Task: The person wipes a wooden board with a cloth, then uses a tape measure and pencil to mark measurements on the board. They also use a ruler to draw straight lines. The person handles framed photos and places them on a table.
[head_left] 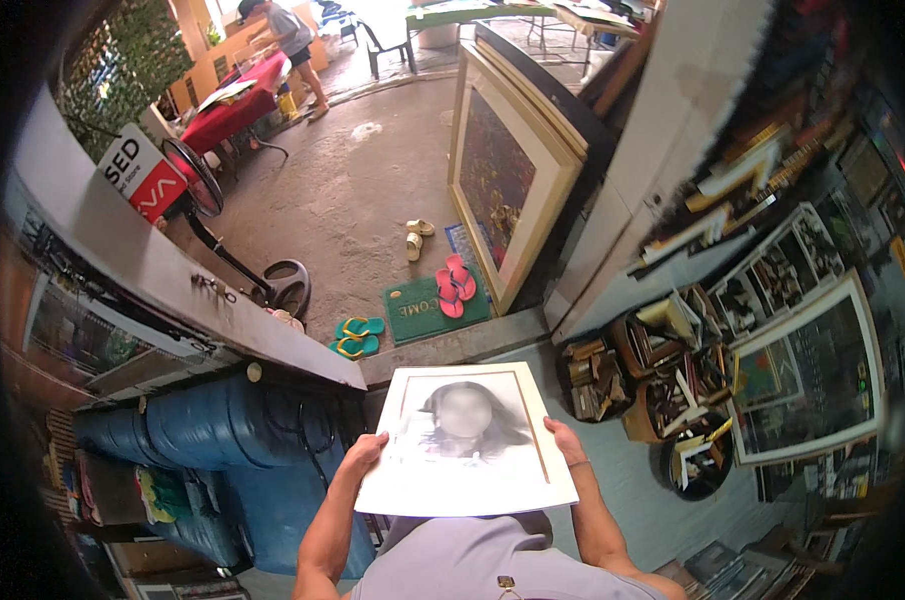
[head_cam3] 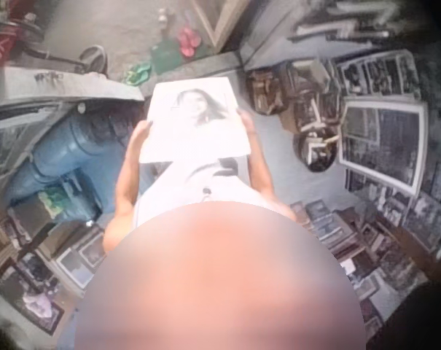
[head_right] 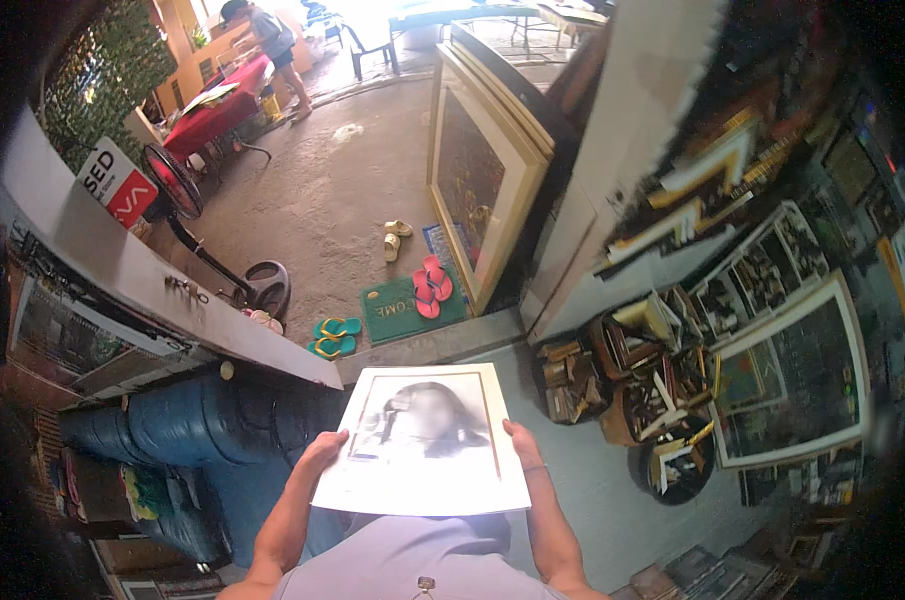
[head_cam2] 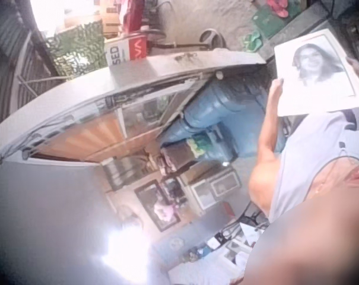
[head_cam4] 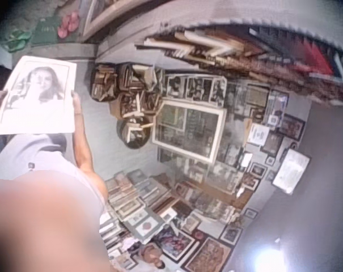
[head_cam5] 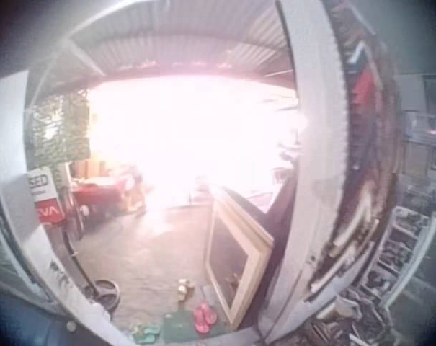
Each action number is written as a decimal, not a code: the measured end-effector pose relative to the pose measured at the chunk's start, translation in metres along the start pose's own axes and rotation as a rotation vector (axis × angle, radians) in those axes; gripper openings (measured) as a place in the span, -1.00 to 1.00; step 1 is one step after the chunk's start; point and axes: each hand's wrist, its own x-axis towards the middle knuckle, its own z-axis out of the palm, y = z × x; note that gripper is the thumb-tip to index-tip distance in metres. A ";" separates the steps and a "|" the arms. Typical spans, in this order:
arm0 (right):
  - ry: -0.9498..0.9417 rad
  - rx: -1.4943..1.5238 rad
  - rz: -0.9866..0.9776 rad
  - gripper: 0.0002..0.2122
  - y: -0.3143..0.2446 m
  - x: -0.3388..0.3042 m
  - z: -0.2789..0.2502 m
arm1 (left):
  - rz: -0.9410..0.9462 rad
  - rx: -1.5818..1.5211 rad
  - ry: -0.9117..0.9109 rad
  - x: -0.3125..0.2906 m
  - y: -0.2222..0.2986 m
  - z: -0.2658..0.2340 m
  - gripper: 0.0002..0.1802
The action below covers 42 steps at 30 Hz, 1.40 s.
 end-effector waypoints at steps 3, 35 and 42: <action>0.093 -0.113 -0.092 -0.72 -0.045 0.069 0.017 | -0.046 0.040 0.055 0.033 0.033 -0.016 -0.54; -0.150 -0.394 -0.538 -0.77 -0.698 0.686 0.593 | 0.429 -0.269 0.275 0.531 0.771 -0.300 -0.60; -0.213 -0.359 -0.501 -0.78 -0.833 0.782 0.686 | 0.544 -0.376 0.177 0.626 0.936 -0.346 -0.62</action>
